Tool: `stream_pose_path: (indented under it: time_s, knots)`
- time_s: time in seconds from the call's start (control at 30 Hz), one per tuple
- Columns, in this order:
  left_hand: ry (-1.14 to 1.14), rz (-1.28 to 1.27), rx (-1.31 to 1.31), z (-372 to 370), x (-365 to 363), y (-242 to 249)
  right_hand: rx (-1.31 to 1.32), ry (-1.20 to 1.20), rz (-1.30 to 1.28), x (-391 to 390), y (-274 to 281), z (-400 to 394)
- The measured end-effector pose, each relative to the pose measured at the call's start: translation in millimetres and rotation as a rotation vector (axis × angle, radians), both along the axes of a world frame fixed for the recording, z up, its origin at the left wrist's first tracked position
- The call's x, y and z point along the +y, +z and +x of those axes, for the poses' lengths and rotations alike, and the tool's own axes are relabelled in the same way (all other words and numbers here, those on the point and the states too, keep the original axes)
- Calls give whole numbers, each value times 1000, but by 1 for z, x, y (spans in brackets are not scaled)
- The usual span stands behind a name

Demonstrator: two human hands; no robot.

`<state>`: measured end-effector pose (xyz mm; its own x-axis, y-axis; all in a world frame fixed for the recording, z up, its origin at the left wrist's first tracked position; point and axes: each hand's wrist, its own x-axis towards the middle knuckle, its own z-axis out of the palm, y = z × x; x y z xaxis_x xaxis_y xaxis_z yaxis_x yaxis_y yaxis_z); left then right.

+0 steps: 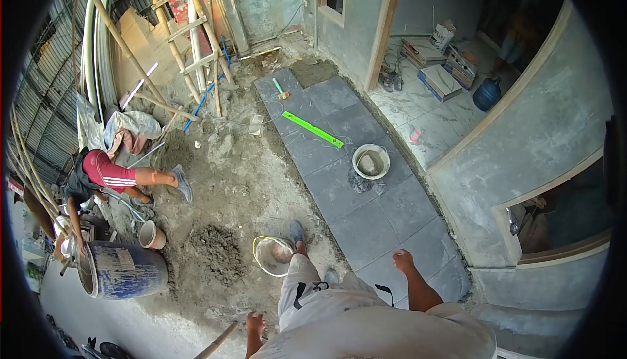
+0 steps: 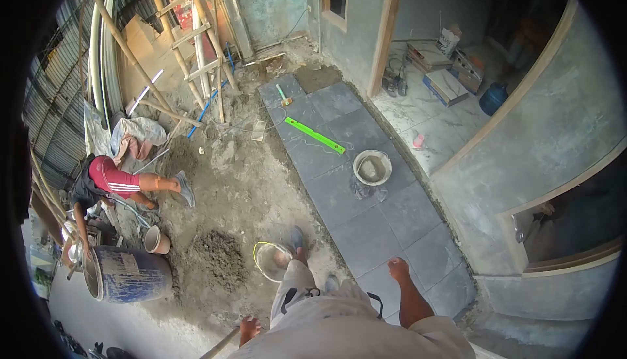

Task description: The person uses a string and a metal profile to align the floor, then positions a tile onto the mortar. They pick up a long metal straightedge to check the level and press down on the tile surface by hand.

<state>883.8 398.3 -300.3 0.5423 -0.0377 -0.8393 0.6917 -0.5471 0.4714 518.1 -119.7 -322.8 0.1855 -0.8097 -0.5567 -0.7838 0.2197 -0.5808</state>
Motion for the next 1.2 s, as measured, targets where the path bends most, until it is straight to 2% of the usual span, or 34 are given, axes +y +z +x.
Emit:
stream_pose_path:
  time_s: [0.1, 0.13, 0.2, 0.23, 0.3, 0.33, 0.43, 0.53, 0.6, 0.63, 0.7, 0.8, 0.83, 0.9, 0.97, 1.03, 1.1, 1.2]
  knots:
    - [-101, -80, 148, 61, -21, -38, 153, -134, 76, 23, -28, -26]
    - [-142, -82, 153, 80, -43, -34, 154, -176, 74, 28, -25, -26]
    - [-410, 86, 2, 116, -92, -25, 232, -211, 77, 35, -15, -14]
    - [-465, 75, -9, 142, -121, -25, 223, -267, 72, 31, -19, -5]
    - [-716, 2, 13, 209, -169, -26, 211, -350, 80, 29, -31, 20]
    - [-791, -18, -10, 245, -197, -30, 237, -434, 100, 24, -16, 47]
    - [-846, -50, -201, 364, -294, -27, 155, -565, 74, 5, -29, 121]
    - [-849, -101, -464, 483, -404, -25, 97, -324, -25, -42, 59, 220]
    - [-861, -124, -607, 551, -474, -19, -23, -362, -225, -63, 105, 263]
    - [-902, -139, -596, 577, -506, -20, -64, -385, -240, -69, 121, 275]
    - [-1123, -78, -949, 618, -577, -12, -107, -435, -267, -71, 136, 280]
    - [-1184, -252, -996, 606, -664, -9, -79, -475, -337, -60, 144, 273]
    - [-1142, -276, -810, 582, -684, -3, -2, -486, -272, -52, 146, 267]
    - [-1119, -571, -633, 532, -715, -7, 82, -577, -208, -32, 147, 260]
    - [-1285, -621, -336, 474, -725, -6, 140, -643, -64, -14, 142, 257]
    - [-1384, -665, -380, 424, -722, -59, 168, -658, -50, -4, 152, 263]
    - [-1658, -476, -235, 384, -695, -56, 142, -614, -76, 1, 148, 266]
    - [-1961, -291, -111, 341, -658, -49, 97, -689, -100, 10, 141, 270]
